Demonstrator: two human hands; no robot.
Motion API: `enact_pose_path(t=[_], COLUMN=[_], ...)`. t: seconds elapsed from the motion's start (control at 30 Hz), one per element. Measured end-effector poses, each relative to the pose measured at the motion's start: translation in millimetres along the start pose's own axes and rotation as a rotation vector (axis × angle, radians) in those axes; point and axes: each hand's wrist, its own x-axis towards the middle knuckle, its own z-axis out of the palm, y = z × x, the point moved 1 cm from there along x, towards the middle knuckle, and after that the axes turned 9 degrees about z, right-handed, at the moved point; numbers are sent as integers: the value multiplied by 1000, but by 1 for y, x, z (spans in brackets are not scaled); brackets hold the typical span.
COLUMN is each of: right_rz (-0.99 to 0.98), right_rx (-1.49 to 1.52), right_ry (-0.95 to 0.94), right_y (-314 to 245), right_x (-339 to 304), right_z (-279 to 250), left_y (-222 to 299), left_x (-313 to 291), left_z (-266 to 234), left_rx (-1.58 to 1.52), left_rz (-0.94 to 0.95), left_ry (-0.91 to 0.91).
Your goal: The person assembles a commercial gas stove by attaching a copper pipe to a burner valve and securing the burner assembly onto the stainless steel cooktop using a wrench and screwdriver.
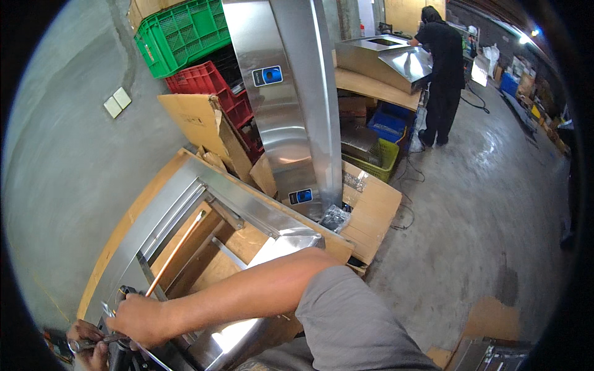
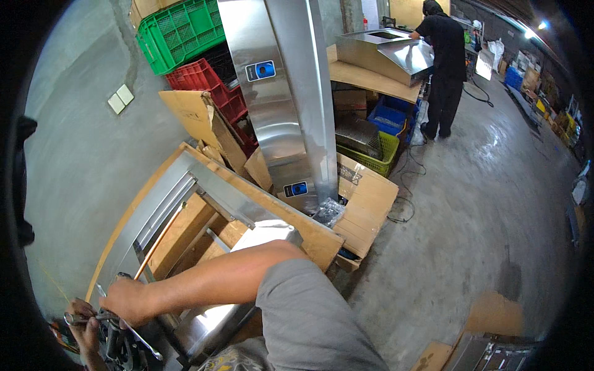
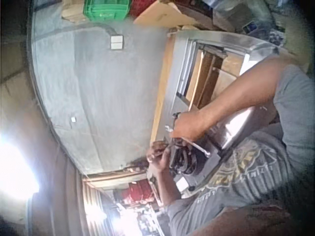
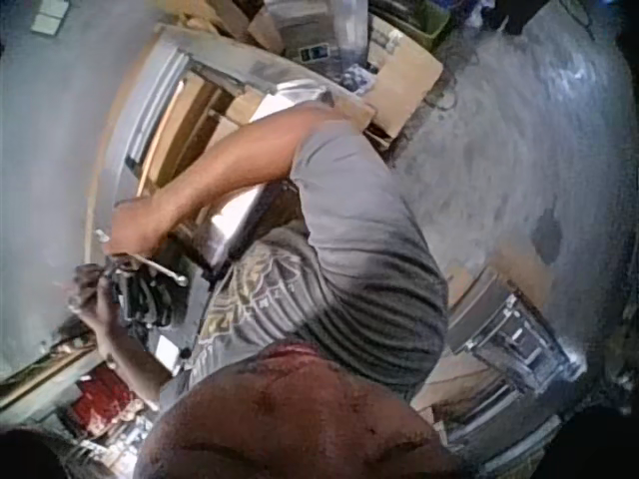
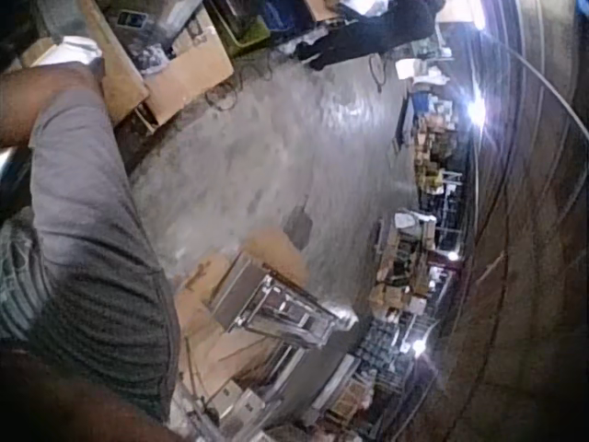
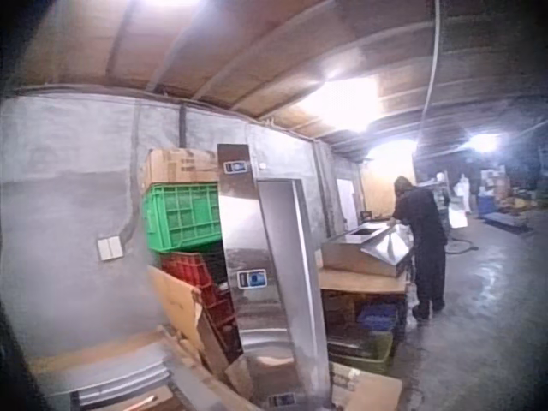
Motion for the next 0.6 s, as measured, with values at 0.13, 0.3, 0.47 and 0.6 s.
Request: enact_pose_path(t=[0.13,0.3,0.47,0.6], right_rz=[-75,-72,1,94], right_rx=[-46,132,-112,-48], right_ry=[21,-98,291,201], right_y=[1,1,18,2], right_x=[-5,2,-29,-32], right_z=[-3,-3,-91,-108], left_y=[-30,-14,-4,-13], left_x=[-31,-52,29,21], left_z=[23,31,50,46], left_rx=[-49,299,90,-43], left_rz=[-141,-281,-113,-109], left_ry=[46,125,-181,-224])
